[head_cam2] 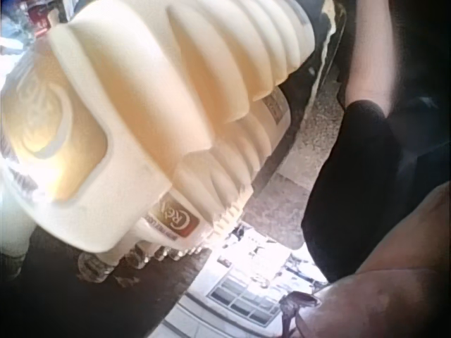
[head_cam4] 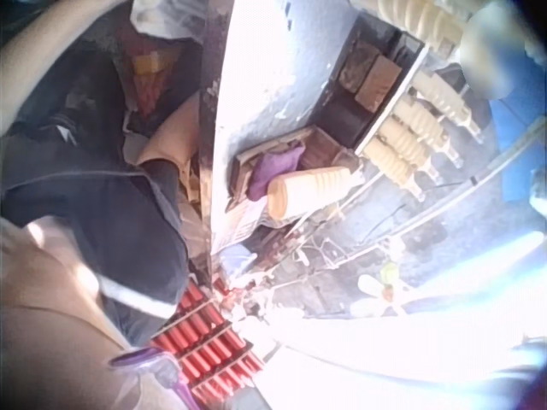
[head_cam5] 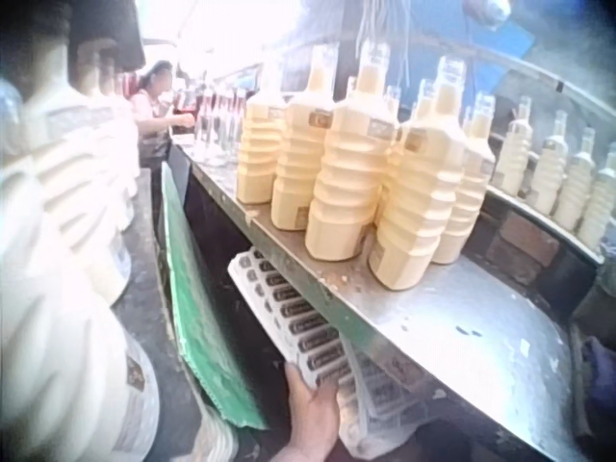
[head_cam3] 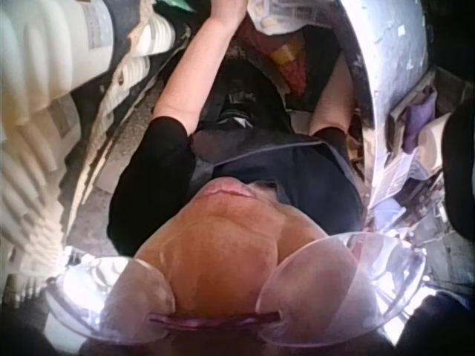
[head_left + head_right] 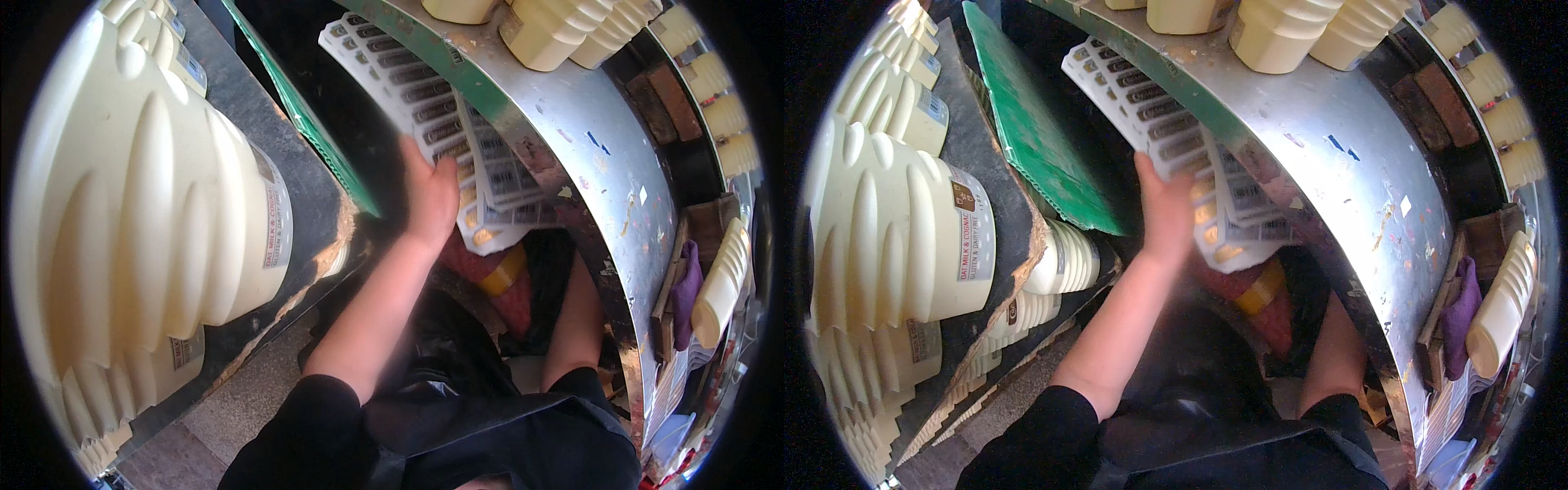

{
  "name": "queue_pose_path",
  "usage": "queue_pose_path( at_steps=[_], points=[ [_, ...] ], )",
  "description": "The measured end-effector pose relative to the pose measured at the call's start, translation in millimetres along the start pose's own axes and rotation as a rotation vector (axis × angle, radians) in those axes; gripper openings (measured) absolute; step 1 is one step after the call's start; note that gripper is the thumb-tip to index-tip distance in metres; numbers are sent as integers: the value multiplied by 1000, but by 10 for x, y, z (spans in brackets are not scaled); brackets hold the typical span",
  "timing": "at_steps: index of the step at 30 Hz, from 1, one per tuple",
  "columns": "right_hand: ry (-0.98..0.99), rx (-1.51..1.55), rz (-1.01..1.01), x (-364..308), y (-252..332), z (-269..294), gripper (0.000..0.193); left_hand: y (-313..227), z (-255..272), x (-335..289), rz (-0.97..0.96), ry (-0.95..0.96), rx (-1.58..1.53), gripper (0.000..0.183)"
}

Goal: The person applies labels to cream-colored plastic bottles, peels backing from a label sheet, and places labeled bottles onto a rotating rack. The person handles bottles one at a time, aligns labels, and stacks them in rows on the rack.

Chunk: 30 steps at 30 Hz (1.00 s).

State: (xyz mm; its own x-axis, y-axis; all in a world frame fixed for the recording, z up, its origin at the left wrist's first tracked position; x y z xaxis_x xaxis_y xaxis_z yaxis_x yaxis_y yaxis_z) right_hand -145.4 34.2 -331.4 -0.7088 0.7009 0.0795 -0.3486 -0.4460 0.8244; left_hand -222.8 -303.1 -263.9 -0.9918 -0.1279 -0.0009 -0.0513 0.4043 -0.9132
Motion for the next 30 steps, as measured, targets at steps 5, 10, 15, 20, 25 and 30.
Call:
queue_pose_path(
  at_steps=[5,10,15,20,25,30],
  points=[
    [32,-50,-5,143,-52,-338,49,-7,-332,551,-26,-148,-14,60],
    [48,-83,-41,222,-125,-585,49,270,-271,654,37,-35,118,69],
    [58,-109,-64,225,-203,-715,49,507,-275,608,137,-7,-79,82],
    [78,-128,-73,199,-253,-790,49,542,-352,901,124,-26,72,85],
    [95,-139,-97,123,-279,-840,49,563,-338,909,202,41,-190,83],
    [146,-154,-129,-148,-302,-870,48,533,-365,900,157,-8,-192,63]
  ],
)
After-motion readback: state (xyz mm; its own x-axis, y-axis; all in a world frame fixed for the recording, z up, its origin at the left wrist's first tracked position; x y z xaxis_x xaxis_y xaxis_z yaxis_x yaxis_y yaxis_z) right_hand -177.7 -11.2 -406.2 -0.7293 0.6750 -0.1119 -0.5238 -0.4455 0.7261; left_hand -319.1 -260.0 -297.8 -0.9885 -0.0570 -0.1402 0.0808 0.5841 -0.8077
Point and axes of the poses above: each hand's wrist, its own x-axis towards the middle knuckle, its own z-axis out of the back of the hand, y = z × x, the point moved 1 cm from there along x, towards the middle knuckle, and after that the axes turned 2 degrees about -y, right-handed, at the moved point
